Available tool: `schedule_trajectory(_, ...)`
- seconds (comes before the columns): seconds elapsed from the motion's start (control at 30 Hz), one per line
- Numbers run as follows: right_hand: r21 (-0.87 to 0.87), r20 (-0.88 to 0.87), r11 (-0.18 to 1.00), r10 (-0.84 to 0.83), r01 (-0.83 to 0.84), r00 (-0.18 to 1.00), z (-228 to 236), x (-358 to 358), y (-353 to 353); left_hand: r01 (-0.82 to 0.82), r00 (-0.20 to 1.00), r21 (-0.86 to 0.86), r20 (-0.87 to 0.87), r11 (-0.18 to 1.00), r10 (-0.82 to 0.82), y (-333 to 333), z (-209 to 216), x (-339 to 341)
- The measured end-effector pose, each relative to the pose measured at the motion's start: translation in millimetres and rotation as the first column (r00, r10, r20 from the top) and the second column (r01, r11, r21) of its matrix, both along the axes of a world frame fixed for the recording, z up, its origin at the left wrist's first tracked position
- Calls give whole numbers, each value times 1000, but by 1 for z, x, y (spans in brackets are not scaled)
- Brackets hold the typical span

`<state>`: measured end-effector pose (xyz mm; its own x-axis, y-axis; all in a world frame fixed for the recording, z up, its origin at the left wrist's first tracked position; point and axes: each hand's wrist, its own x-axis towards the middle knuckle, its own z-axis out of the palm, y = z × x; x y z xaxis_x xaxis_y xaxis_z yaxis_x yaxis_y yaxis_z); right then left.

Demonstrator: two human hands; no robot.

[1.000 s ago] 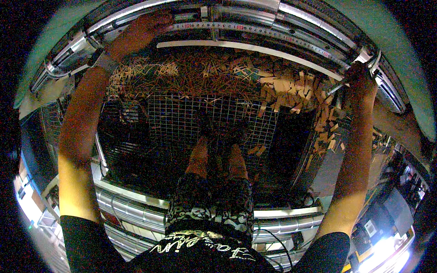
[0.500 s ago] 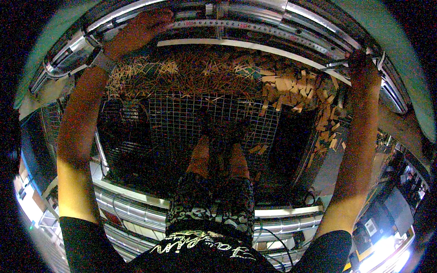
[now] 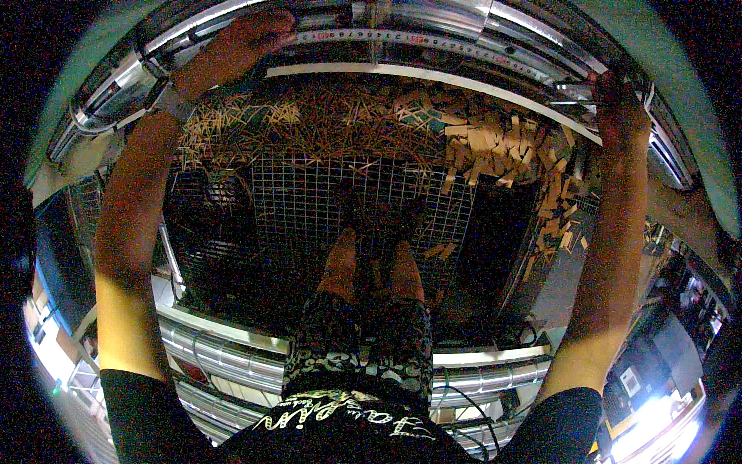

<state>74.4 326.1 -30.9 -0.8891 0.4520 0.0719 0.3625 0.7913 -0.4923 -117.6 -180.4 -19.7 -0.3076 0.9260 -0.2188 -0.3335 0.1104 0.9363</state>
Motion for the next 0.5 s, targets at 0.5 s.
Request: schedule_trajectory(0.5, 366, 95, 918, 127, -153, 987, 2, 6, -8, -110, 406, -326, -877, 939, -257, -7, -7, -8)
